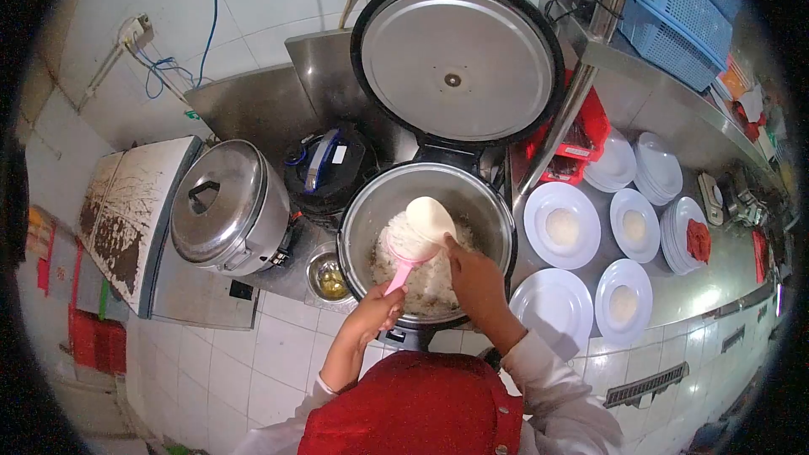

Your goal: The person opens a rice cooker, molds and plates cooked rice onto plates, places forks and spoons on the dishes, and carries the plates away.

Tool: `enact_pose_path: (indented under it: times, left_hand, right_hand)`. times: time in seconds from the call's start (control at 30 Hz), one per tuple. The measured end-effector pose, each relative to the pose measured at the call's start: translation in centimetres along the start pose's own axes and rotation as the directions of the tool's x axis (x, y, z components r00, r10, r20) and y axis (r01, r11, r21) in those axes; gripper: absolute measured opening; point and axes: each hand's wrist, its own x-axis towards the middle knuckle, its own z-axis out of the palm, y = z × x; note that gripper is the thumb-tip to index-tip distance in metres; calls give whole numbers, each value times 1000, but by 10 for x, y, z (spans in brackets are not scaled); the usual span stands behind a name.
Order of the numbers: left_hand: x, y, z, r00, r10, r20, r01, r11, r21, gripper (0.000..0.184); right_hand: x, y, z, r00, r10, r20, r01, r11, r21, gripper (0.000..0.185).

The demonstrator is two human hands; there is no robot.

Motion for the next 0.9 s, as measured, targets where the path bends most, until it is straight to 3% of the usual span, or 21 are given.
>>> enact_pose_path:
  times: [0.1, 0.17, 0.2, 0.33, 0.47, 0.5, 0.57, 0.77, 0.9]
  left_hand:
    - [4, -5, -5, 1000, -21, 8, 22, 998, -52, 10]
    - [1, -2, -6, 1000, 6, -7, -6, 999, -38, 10]
    - [-1, 0, -6, 999, 33, -19, -33, 999, -16, 12]
    - [-11, -4, -1, 1000, 13, 2, -13, 994, 104, 17]
    - [-10, -11, -6, 1000, -11, 15, 10, 998, 55, 20]
    - [-10, -9, -8, 999, -24, 22, 23, 999, 29, 19]
    - [-16, -2, -8, 1000, 19, 23, -19, 1000, 17, 17]
    - [-18, -8, -11, 998, -29, 62, 30, 1000, -6, 17]
    - [-18, -3, -14, 998, -32, 57, 33, 999, -15, 17]
  right_hand:
    - [-5, -7, -3, 998, -46, -44, 43, 998, -55, 41]
    - [-23, -40, -17, 987, -58, 150, 65, 997, -43, 40]
    - [-19, -34, -13, 987, -58, 151, 65, 997, -41, 40]
    - [16, 13, 0, 999, -45, 19, 47, 993, -107, 35]
    - [19, -2, -24, 993, -66, -101, 62, 997, -44, 31]
    - [12, -14, -27, 994, -67, -90, 64, 997, -43, 31]
    - [1, -34, -28, 974, -171, 147, 184, 980, -79, 30]
    - [32, 13, -7, 998, -70, -9, 67, 976, -206, 32]
    - [16, -25, -35, 984, -179, 0, 178, 976, -127, 35]
